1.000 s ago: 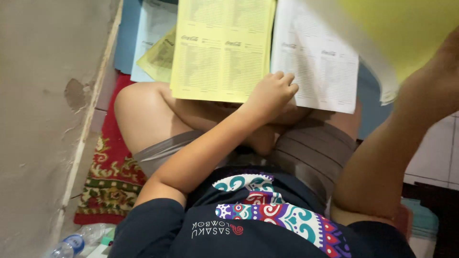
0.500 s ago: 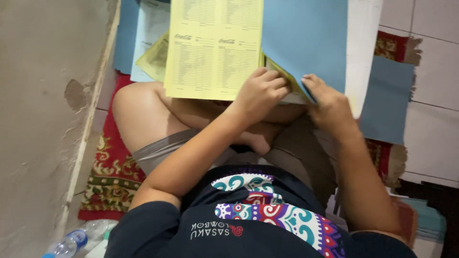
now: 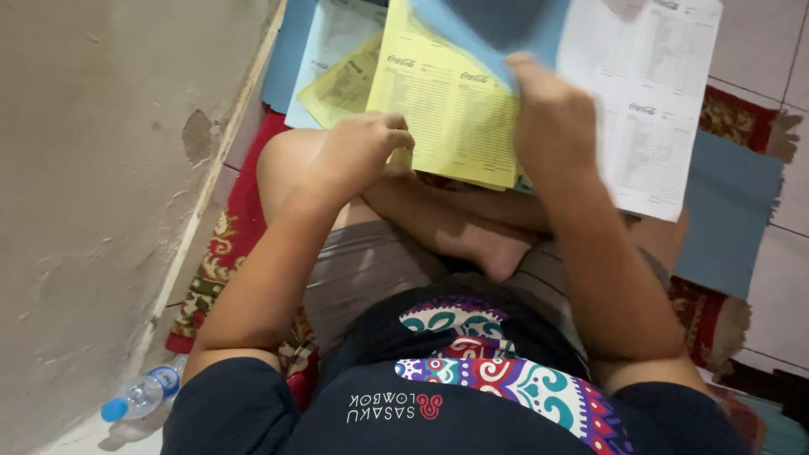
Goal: The person sorts through stacks of yellow and white documents by hand, flipping through them and aligning them, then places some on the floor.
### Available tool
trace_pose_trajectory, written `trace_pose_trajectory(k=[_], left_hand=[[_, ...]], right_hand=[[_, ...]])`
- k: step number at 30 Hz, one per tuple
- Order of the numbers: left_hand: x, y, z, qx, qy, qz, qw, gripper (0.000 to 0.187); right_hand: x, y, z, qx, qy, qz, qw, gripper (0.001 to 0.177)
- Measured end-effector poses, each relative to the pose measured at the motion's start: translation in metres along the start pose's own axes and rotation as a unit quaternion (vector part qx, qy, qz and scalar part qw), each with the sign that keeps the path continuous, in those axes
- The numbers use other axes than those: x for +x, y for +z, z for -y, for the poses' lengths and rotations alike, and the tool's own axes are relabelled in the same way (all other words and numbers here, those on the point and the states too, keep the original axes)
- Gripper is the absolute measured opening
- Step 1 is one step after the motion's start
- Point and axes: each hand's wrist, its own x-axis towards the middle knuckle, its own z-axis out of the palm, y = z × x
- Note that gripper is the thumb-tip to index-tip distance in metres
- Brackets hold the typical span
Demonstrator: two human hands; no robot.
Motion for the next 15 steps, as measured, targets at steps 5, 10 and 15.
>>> trace_pose_trajectory(k=[5, 10, 15], left_hand=[[-0.002, -0.037, -0.027, -0.003, -0.056, -0.002, 0.998, 0.026], [-0.008, -0.015, -0.020, 0.024, -0.043, -0.026, 0.998, 0.036], [-0.011, 0.030, 0.000, 0.098, -0.007, -0.041, 0.994, 0.028]], right_hand=[[-0.040, 0.071, 0.022, -0.060, 0.026, 0.199, 0.978, 0.028], [-0.039, 0.054, 0.035, -0.037, 0.034, 0.225, 0.973, 0.024], [-0.040, 0.056, 0.034, -0.023, 0.039, 0.244, 0.969, 0.024]])
